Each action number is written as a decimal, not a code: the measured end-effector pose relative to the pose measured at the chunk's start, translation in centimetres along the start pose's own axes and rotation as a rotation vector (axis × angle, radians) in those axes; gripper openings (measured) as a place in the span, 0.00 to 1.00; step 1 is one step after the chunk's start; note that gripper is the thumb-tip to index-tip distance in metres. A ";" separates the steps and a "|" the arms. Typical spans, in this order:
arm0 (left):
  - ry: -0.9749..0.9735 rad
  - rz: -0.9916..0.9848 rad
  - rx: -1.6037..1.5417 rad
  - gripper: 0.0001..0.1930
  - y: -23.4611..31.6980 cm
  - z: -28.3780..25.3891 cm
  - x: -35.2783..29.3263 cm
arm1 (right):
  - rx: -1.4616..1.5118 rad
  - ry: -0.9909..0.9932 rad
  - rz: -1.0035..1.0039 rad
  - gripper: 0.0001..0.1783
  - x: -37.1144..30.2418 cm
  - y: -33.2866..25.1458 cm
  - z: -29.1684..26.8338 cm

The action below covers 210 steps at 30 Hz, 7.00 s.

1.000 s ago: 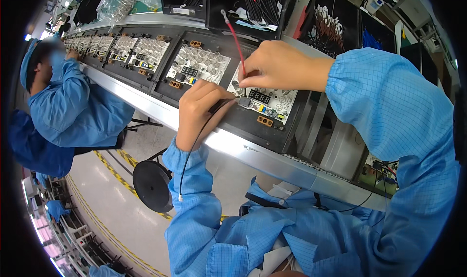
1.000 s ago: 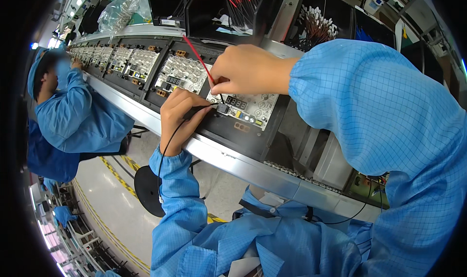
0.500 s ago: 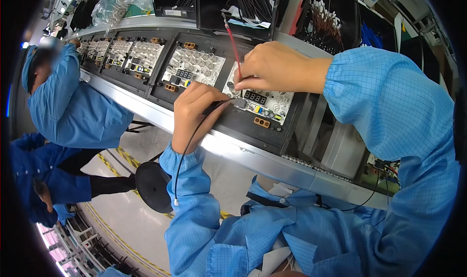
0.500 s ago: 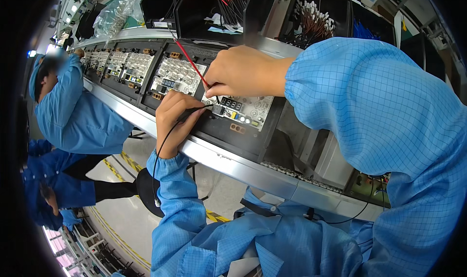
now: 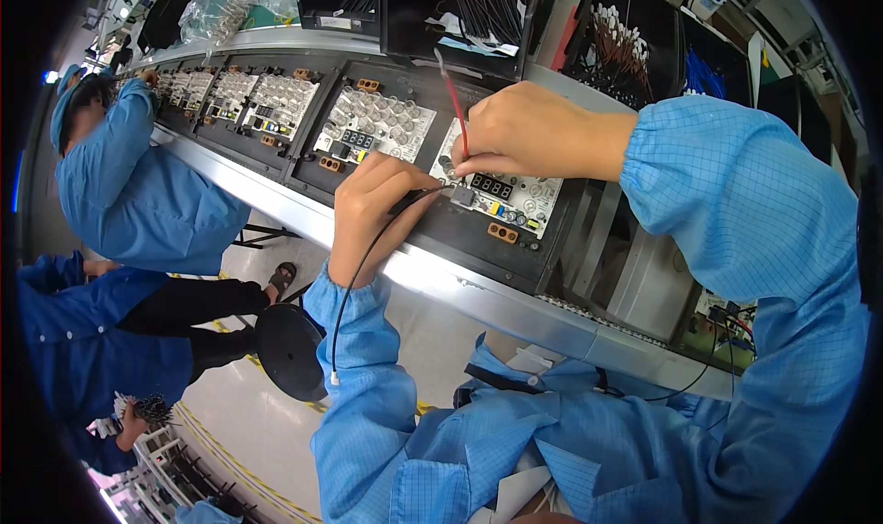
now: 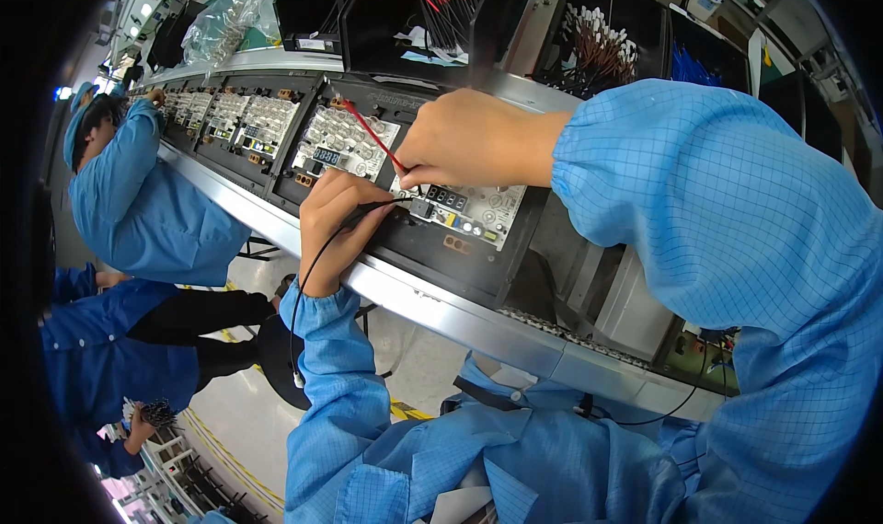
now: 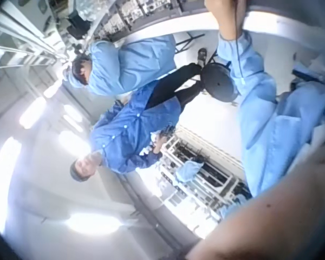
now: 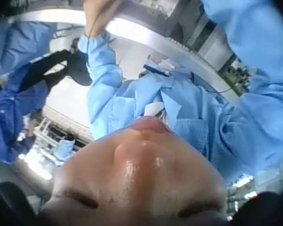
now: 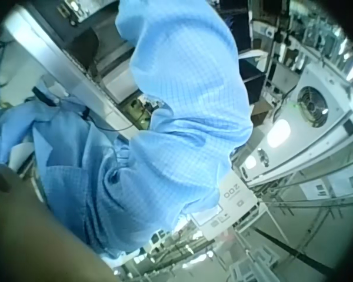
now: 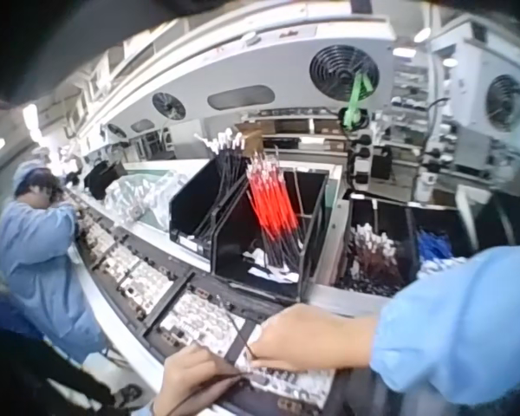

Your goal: Assembling electronic components on a circuit board and bundling wire harnesses.

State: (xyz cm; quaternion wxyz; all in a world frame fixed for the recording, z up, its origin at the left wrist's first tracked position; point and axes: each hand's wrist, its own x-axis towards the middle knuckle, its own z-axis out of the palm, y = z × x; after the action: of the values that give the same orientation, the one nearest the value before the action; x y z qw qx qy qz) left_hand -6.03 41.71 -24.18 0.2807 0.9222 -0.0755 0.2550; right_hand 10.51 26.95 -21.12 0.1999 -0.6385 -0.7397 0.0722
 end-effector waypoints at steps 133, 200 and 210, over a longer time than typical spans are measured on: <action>-0.074 0.164 -0.026 0.29 16.8 12.2 -12.3 | -0.361 0.160 0.554 0.14 -7.1 -1.3 -16.2; -0.006 -0.029 -1.502 0.46 27.1 10.7 1.4 | 1.091 0.893 0.290 0.42 -25.9 -16.4 -0.4; -0.340 -0.532 -1.744 0.28 29.6 12.1 -2.3 | 0.002 0.734 0.399 0.34 -26.2 -17.1 -3.2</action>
State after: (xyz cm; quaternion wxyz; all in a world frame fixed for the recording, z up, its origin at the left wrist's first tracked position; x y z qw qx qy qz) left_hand -11.14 10.36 -19.80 0.9096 0.3968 -0.0669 -0.1036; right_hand -1.17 -2.03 -17.37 0.4331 -0.7524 -0.4810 -0.1221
